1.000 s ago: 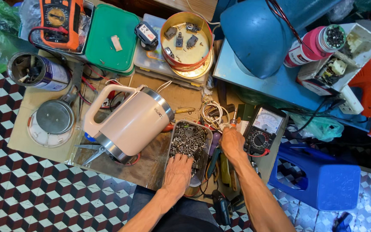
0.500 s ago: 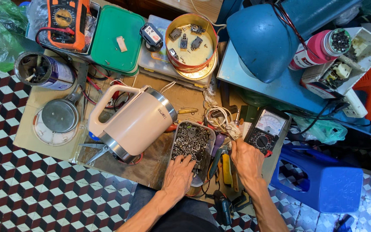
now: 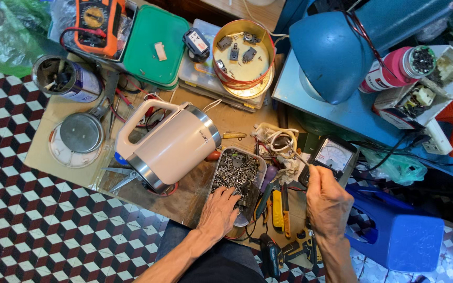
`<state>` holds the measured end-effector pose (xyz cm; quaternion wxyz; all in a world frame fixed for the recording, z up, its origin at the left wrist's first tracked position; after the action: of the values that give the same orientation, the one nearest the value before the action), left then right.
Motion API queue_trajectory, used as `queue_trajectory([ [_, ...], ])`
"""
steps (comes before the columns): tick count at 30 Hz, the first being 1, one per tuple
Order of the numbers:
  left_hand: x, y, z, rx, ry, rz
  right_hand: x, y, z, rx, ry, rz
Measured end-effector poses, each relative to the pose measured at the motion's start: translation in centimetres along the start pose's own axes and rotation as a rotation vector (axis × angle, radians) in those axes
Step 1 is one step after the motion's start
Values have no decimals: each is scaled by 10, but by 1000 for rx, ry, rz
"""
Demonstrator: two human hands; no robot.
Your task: The person disassembles a white electric kettle, removes the outer casing, and manipulates internal wires and components. They then search through a container of screws and fasteners, selecting small parts while handling the kettle and tools on a cluttered workbench.
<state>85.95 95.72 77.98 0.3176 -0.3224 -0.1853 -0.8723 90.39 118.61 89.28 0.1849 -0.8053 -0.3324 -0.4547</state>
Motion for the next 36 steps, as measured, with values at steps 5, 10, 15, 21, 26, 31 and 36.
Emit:
queue_trajectory([
  [5, 12, -31, 22, 15, 208, 152, 20, -22, -2, -227, -287, -52],
  [10, 20, -112, 58, 203, 513, 163, 12, -35, 27, -476, -640, -117],
  [15, 4, -170, 54, 398, 828, 32, -17, -30, 61, -629, -906, -125],
  [21, -11, -174, 36, 399, 922, -60, -63, -5, 69, -603, -1017, 71],
  [26, -10, -176, 38, 486, 1196, -330, -89, -8, 67, -658, -1236, 100],
  [31, -13, -176, 48, 494, 1205, -334, -110, -21, 58, -643, -1362, -41],
  [36, -6, -188, 49, 419, 1137, -224, -113, -24, 44, -615, -1768, -229],
])
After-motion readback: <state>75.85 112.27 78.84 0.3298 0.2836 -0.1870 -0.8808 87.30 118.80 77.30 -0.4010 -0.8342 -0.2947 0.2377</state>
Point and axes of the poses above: each hand's wrist, its own y-axis away from the middle knuckle, its own x-axis out of the back of the hand, z = x × y, the point moved 1 cm from there along -y, towards the middle knuckle, and after that the axes turned 4 degrees about -y, right-handed, at the moved point
